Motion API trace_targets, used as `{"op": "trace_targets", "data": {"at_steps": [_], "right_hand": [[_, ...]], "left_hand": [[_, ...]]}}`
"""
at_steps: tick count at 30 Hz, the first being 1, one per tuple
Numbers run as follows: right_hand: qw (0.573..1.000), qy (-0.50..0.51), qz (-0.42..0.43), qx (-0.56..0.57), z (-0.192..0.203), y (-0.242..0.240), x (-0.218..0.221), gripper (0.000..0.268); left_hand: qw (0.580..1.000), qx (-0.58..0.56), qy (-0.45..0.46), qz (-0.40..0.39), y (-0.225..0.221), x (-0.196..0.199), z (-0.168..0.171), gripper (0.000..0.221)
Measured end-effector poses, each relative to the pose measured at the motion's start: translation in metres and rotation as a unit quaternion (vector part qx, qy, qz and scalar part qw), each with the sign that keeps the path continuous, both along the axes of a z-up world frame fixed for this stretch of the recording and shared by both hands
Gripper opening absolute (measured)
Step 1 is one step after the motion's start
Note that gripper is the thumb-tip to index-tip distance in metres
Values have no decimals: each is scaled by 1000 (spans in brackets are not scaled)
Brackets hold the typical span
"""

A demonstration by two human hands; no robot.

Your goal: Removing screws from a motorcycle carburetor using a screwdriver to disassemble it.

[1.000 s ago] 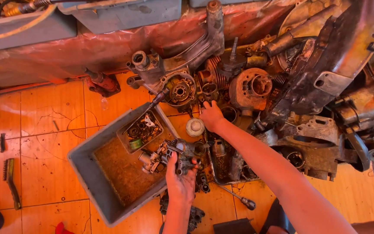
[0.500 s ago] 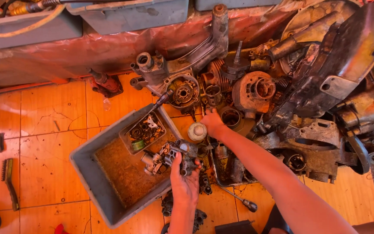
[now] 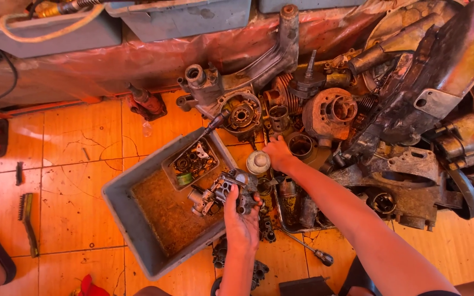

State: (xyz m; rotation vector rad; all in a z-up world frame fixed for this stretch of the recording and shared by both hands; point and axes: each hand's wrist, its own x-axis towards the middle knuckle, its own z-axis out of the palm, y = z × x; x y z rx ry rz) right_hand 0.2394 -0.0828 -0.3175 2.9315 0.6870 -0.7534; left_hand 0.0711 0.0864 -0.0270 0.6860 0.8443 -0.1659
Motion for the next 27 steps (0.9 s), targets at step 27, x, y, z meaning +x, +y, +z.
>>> {"op": "trace_targets", "data": {"at_steps": [27], "right_hand": [[954, -183, 157, -177, 32, -6, -27, 28]], "left_hand": [[998, 16, -48, -26, 1, -7, -2, 37]]}}
